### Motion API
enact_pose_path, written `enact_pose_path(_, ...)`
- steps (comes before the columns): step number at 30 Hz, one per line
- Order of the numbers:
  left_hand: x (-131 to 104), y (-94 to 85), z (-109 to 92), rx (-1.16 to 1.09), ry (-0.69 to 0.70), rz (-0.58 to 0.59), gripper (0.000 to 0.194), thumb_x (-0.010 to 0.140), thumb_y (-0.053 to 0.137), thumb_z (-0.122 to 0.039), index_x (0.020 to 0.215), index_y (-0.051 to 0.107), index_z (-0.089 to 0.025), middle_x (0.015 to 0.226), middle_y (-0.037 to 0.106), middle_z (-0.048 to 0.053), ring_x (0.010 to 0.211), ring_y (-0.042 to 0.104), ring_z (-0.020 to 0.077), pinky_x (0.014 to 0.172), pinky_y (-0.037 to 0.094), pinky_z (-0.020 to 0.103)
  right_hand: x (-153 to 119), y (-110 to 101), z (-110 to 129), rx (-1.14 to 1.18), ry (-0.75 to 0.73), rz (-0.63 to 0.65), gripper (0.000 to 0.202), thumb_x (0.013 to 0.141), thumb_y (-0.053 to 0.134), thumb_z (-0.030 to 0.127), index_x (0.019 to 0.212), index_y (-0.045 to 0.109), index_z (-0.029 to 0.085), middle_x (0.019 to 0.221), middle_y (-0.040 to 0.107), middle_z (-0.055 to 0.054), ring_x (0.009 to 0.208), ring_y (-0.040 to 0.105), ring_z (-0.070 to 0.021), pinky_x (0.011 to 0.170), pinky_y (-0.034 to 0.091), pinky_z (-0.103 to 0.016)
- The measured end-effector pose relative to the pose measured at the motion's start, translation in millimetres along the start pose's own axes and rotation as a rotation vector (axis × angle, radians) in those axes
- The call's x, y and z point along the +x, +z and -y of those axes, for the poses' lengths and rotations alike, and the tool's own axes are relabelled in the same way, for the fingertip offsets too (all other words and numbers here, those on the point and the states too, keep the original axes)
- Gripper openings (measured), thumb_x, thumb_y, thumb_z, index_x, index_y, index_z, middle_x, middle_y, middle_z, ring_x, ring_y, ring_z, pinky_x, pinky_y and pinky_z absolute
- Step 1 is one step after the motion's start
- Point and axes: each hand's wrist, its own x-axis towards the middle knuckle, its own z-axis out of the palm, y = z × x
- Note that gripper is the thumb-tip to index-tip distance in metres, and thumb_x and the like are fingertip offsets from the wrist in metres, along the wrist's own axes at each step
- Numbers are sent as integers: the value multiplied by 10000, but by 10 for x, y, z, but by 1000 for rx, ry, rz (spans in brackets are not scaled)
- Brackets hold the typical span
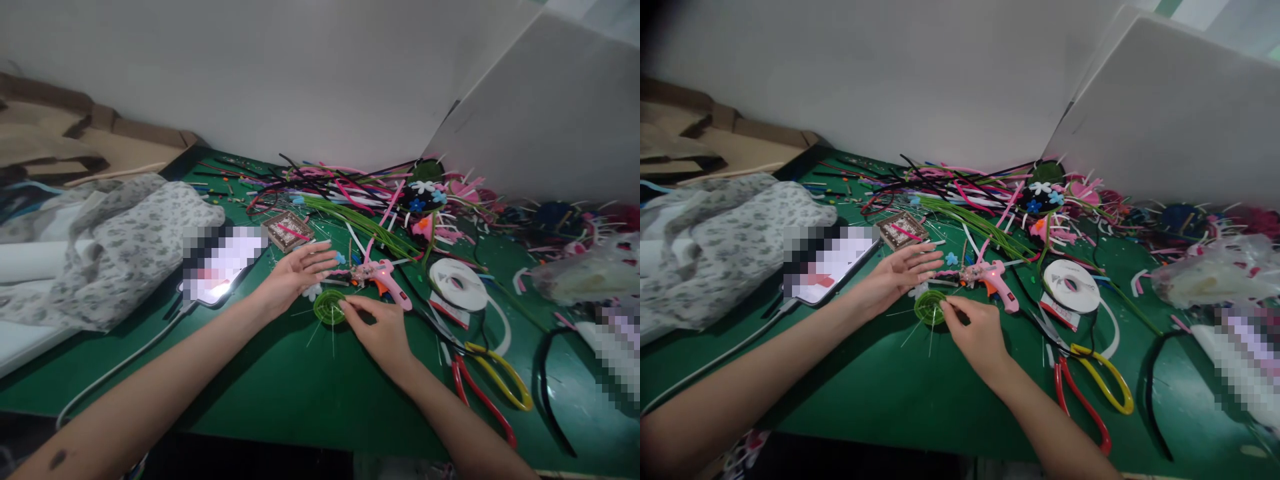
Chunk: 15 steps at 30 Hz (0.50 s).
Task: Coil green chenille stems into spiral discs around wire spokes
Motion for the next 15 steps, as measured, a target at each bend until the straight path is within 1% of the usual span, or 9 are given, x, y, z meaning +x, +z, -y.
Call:
enact_pose_path(2,6,-7,5,5,8,-4,535,701,721,-46,1197,582,-189,1241,628,102,1142,596,234,964,462,316,-29,35,23,27,-6,-6,122,821,609,191,817,730,194,749,751,-20,609,690,-162,577,556,-259)
enact_pose_path(5,7,-3,-6,43,6,-28,521,706,742,-86,1195,591,-182,1184,659,94,1072,632,213,934,478,302,-69,71,45,45,-36,-7,122,818,618,193,838,738,188,773,758,-30,632,703,-169,583,565,-257)
enact_pose_path(9,5,23,-31,115,-33,-113,497,671,776,-127,1142,624,-176,1043,713,78,960,666,193,832,506,276,-66,41,42,39,-63,-64,133,822,614,205,848,745,211,817,763,-31,692,719,-184,640,583,-276)
enact_pose_path(12,6,29,-31,237,-70,-162,496,672,788,-190,1141,624,-193,881,731,42,785,671,162,670,502,242,9,-50,0,51,19,-132,123,818,624,238,843,743,216,771,757,-25,640,709,-183,637,587,-291)
enact_pose_path(14,-1,36,-25,311,-85,-160,439,712,769,-271,1124,633,-207,773,714,18,655,639,127,573,466,214,76,-120,-45,118,127,-201,116,807,644,269,836,736,204,733,748,-26,603,702,-183,616,588,-295)
enact_pose_path(15,-9,47,-24,334,-83,-146,394,747,741,-321,1112,639,-214,774,710,20,641,630,122,558,457,210,107,-148,-68,175,184,-239,121,798,654,284,830,731,196,725,744,-29,595,701,-186,601,589,-294)
